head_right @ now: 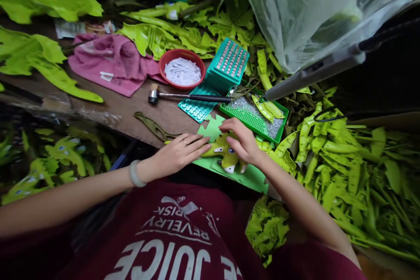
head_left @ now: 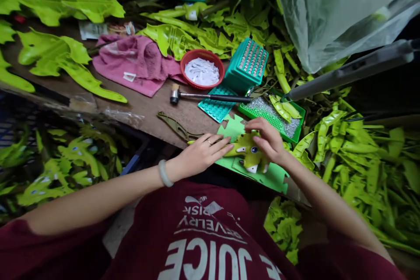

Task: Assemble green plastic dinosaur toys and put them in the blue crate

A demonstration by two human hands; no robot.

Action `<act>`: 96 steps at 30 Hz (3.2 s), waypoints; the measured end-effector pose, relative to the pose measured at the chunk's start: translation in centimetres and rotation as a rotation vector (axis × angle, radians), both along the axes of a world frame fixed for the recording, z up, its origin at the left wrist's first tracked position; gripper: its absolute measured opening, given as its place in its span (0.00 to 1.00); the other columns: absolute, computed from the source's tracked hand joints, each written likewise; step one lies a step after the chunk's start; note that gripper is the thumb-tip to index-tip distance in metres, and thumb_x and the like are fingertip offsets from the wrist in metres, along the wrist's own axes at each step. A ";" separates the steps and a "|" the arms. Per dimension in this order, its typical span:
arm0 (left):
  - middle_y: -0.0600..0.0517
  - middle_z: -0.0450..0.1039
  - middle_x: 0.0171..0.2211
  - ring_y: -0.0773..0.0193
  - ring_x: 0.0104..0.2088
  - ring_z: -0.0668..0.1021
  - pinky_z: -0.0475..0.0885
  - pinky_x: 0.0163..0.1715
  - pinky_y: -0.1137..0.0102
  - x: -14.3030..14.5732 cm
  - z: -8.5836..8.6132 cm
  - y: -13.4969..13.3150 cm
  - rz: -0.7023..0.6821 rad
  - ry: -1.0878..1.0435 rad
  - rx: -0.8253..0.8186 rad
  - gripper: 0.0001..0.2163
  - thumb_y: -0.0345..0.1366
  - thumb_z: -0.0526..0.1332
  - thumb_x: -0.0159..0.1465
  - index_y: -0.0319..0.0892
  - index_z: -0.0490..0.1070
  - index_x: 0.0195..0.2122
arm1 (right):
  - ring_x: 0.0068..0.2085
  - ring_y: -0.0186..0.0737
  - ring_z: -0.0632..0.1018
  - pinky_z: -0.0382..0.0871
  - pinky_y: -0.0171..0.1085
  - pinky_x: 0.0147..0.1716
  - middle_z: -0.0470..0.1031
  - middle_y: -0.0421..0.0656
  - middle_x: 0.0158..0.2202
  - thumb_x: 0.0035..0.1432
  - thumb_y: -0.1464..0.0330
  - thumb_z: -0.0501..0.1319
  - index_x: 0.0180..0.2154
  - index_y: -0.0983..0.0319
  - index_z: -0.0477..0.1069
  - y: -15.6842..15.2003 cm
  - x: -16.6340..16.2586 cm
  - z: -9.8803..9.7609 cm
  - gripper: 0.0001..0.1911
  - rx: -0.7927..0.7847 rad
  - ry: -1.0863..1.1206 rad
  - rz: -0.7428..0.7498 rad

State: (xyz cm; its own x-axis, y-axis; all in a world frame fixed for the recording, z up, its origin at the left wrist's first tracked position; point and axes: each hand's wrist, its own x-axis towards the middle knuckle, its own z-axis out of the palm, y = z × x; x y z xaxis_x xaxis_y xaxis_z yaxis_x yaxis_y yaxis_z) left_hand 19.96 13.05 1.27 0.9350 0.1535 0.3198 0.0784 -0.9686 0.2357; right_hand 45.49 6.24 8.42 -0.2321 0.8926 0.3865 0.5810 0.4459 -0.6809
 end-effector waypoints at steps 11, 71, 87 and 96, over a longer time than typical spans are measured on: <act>0.37 0.69 0.63 0.48 0.61 0.72 0.71 0.57 0.52 0.0 -0.4 1.3 -0.056 0.013 -0.059 0.23 0.29 0.58 0.71 0.37 0.61 0.67 | 0.18 0.34 0.59 0.57 0.38 0.20 0.55 0.37 0.16 0.67 0.62 0.51 0.20 0.58 0.60 -3.0 -4.2 0.0 0.22 -0.089 0.687 -0.215; 0.42 0.76 0.52 0.54 0.50 0.77 0.72 0.44 0.61 15.7 5.9 7.4 -0.217 -0.093 0.022 0.13 0.28 0.52 0.73 0.34 0.73 0.53 | 0.19 0.34 0.70 0.70 0.36 0.21 0.67 0.30 0.21 0.53 0.65 0.65 0.42 0.55 0.64 5.1 7.7 -3.1 0.15 0.361 0.782 -0.811; 0.44 0.75 0.55 0.56 0.58 0.73 0.64 0.51 0.65 29.8 4.9 9.8 -0.651 -0.050 0.351 0.05 0.34 0.64 0.68 0.41 0.79 0.40 | 0.15 0.33 0.63 0.62 0.35 0.16 0.65 0.30 0.18 0.47 0.64 0.57 0.40 0.54 0.73 -1.0 8.3 5.6 0.16 0.665 0.697 -0.831; 0.39 0.69 0.59 0.49 0.58 0.72 0.68 0.55 0.58 28.8 9.4 9.0 -0.435 -0.109 -0.070 0.14 0.29 0.62 0.65 0.35 0.74 0.52 | 0.16 0.34 0.64 0.64 0.37 0.18 0.60 0.31 0.18 0.51 0.61 0.60 0.39 0.53 0.68 -0.8 8.1 5.4 0.11 0.614 0.793 -0.886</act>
